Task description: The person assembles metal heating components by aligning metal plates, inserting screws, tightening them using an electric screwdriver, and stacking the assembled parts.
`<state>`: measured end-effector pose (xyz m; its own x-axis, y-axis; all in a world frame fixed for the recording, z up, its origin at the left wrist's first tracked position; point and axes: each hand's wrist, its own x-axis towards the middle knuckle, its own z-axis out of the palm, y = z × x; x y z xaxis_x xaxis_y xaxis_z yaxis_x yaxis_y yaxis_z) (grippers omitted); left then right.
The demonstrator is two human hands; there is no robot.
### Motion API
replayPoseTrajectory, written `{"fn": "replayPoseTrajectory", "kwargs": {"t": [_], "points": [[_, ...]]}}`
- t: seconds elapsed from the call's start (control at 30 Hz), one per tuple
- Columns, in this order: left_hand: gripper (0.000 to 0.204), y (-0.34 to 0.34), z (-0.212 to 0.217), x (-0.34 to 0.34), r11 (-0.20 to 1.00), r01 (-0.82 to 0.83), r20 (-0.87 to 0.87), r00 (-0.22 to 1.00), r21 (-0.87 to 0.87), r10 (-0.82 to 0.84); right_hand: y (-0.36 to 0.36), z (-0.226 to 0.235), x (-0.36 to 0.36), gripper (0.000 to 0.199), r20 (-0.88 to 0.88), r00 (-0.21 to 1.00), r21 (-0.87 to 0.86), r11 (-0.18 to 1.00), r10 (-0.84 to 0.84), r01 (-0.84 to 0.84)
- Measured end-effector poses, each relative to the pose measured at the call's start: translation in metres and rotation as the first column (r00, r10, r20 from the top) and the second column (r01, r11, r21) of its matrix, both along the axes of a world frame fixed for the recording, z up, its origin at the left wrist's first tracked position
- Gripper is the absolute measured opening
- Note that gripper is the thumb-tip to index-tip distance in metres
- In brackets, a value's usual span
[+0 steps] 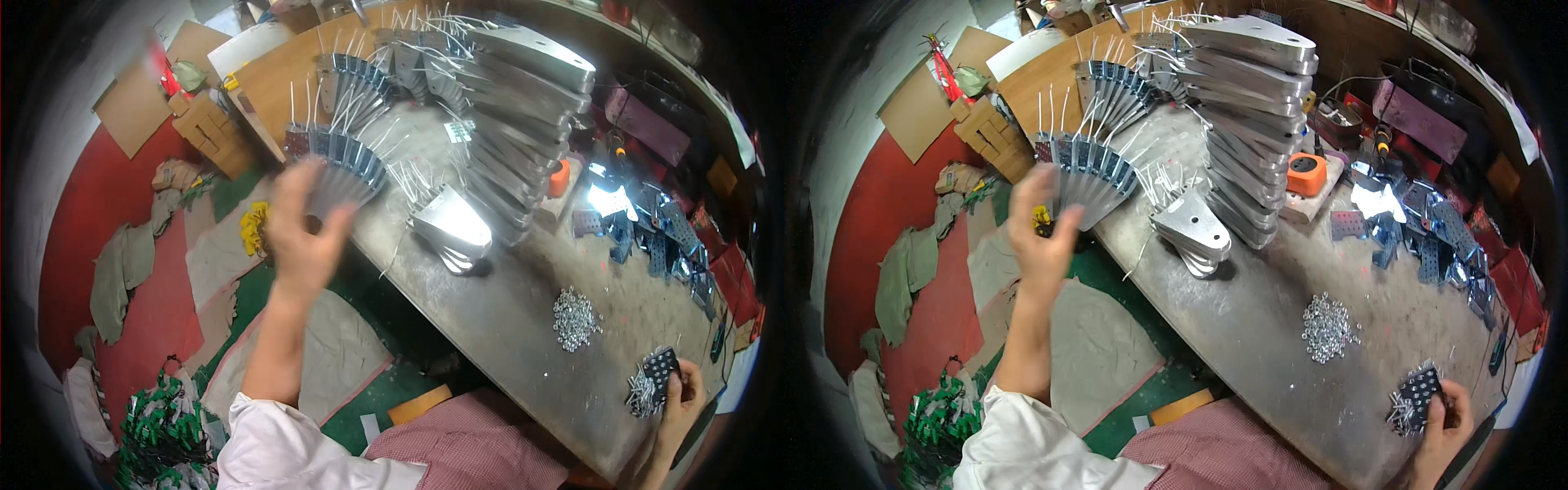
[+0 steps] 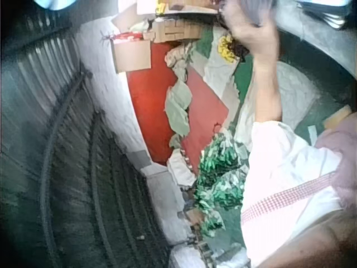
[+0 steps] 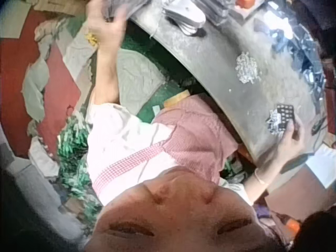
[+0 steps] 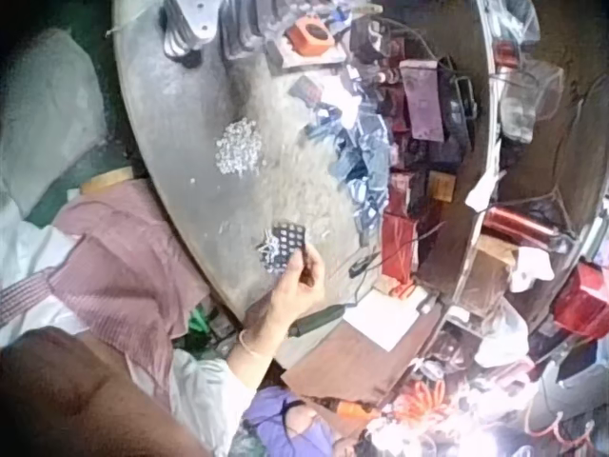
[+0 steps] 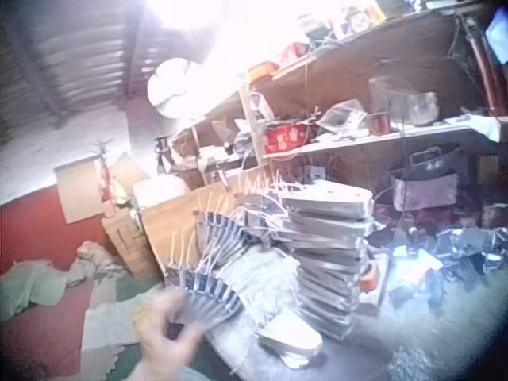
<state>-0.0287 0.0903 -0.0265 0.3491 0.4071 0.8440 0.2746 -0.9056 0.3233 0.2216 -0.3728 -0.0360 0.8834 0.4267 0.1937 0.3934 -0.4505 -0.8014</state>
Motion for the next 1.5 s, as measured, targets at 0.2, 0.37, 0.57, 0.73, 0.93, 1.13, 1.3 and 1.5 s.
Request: {"fn": "replayPoseTrajectory", "kwargs": {"t": [0.2, 0.37, 0.57, 0.73, 0.93, 1.13, 1.3, 1.5], "points": [[0.057, -0.046, -0.012, 0.067, 0.916, 0.379, -0.733, 0.660, 0.135, -0.165, 0.032, 0.017, -0.049, 0.016, 0.039, 0.974, -0.026, 0.974, 0.224, -0.223], [0.040, -0.075, -0.012, 0.074, 0.839, 0.475, -0.702, 0.692, 0.266, -0.169, -0.006, 0.001, -0.083, 0.018, -0.096, 0.991, -0.041, 0.994, 0.096, -0.101], [0.032, -0.214, -0.018, 0.079, 0.704, 0.707, -0.119, 0.707, 0.073, -0.698, 0.017, -0.001, -0.094, 0.028, -0.211, 0.799, 0.168, 0.826, 0.563, -0.538], [0.046, -0.263, -0.035, 0.102, 0.599, 0.673, -0.494, 0.378, -0.434, -0.783, -0.013, -0.032, -0.094, 0.025, -0.056, 0.921, 0.236, 0.902, 0.384, -0.362], [0.038, -0.288, -0.043, 0.122, -0.042, 0.345, 0.101, 0.156, -0.938, -0.983, -0.021, -0.047, -0.091, 0.022, -0.124, 0.992, 0.263, 0.963, -0.028, 0.060], [0.037, -0.284, -0.060, 0.113, -0.064, 0.265, 0.161, 0.363, -0.962, -0.918, -0.049, -0.016, -0.045, 0.026, -0.206, 0.978, 0.188, 0.980, -0.026, 0.066], [0.040, -0.288, -0.062, 0.120, -0.338, 0.336, 0.470, 0.494, -0.879, -0.731, -0.077, -0.019, 0.039, 0.019, 0.028, 0.935, -0.328, 0.881, -0.353, 0.342], [0.047, -0.286, -0.058, 0.121, -0.381, 0.361, 0.521, 0.493, -0.851, -0.697, -0.071, -0.035, 0.066, 0.018, -0.068, 0.969, -0.394, 0.899, -0.237, 0.192]]}}
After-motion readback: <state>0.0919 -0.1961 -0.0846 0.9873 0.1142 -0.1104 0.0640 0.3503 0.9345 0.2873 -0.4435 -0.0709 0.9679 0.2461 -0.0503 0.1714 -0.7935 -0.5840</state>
